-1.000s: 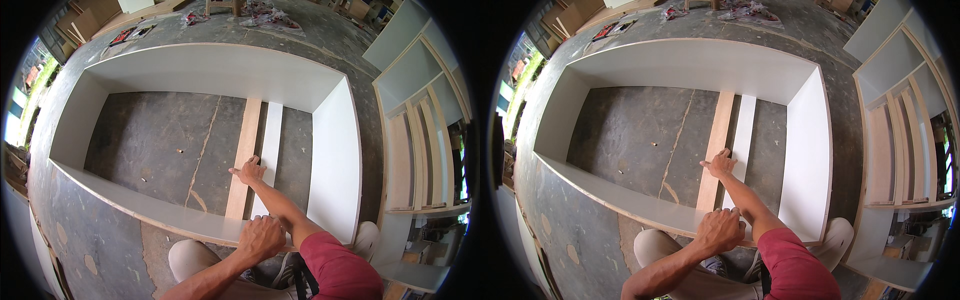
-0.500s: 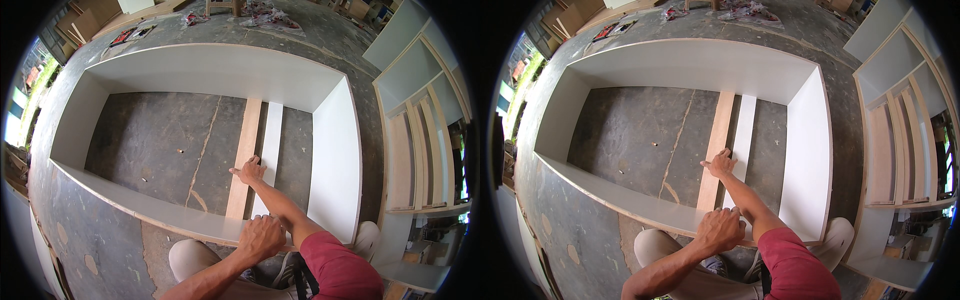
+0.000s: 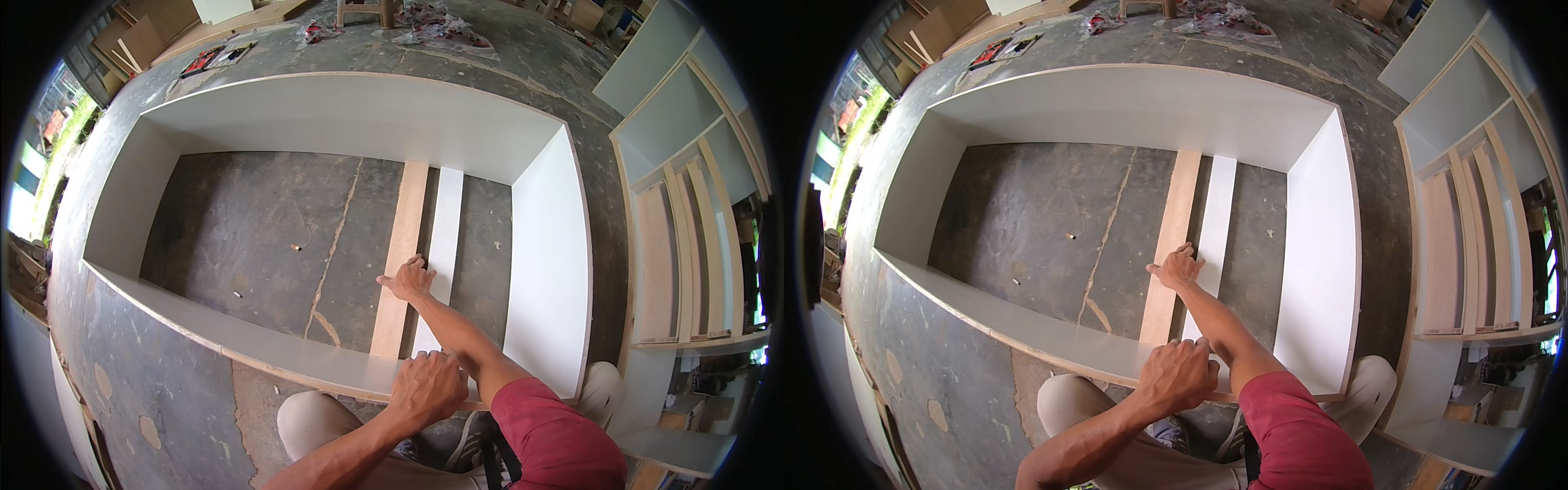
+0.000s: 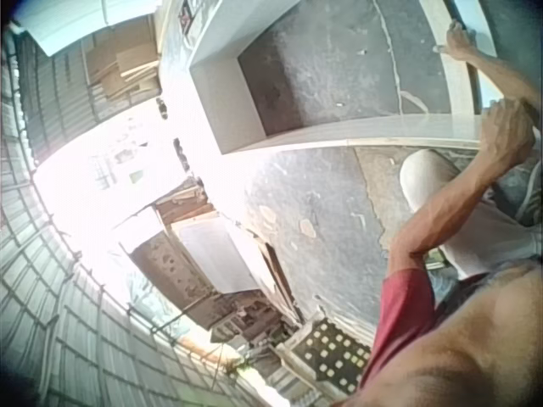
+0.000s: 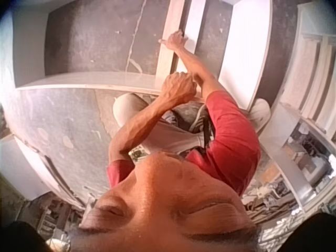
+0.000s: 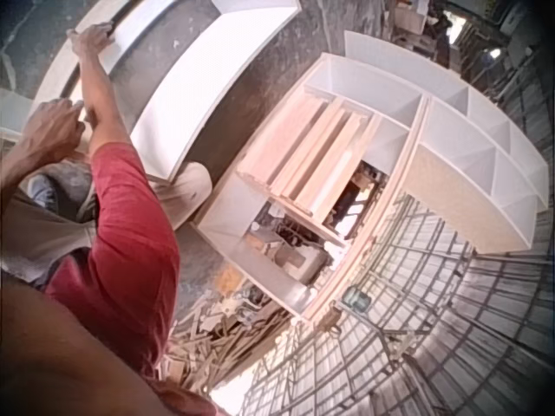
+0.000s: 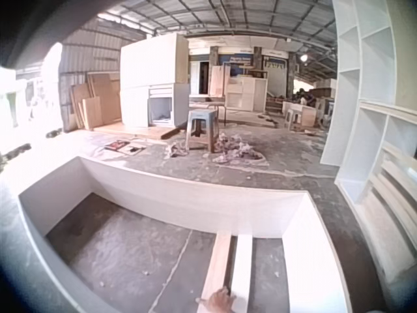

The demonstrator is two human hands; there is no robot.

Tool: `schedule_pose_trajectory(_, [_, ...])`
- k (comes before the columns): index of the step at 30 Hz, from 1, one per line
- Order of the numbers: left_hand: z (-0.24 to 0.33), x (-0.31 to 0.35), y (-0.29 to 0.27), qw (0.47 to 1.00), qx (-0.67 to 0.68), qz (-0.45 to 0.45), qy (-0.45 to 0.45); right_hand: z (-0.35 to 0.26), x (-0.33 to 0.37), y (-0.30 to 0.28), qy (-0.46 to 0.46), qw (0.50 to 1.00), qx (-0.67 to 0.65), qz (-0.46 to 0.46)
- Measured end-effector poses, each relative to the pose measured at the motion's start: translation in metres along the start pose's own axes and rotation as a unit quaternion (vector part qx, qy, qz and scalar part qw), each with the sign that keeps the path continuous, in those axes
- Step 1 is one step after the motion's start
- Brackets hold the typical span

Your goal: The person moves wooden planks from a workbench into a rectangular cabinet frame and aligns them against the bottom and sides.

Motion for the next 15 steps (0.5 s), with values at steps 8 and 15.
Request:
schedule_pose_trajectory(8, [-0.0008,0.0014,-0.0028,1.0,0.002,0.01,0.006,-0.0038,0.0016,0.0004,0.007,1.0,-0.008,-0.019])
schedule_pose_trajectory(15, [-0.0017,0.0013,-0.0026,1.0,0.007,0.015,0.004,-0.004,0.0024,0.0005,0.012,1.0,-0.009,-0.022])
Point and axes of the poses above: each hand's wrist, its own x-axis away from the middle knuckle, its own y-axis out of the palm, z = x × y, the point moved 9 cm from there along -x, towards the middle knuckle, and after that the axes turned 2 degrees about x, right-handed, at the moved point
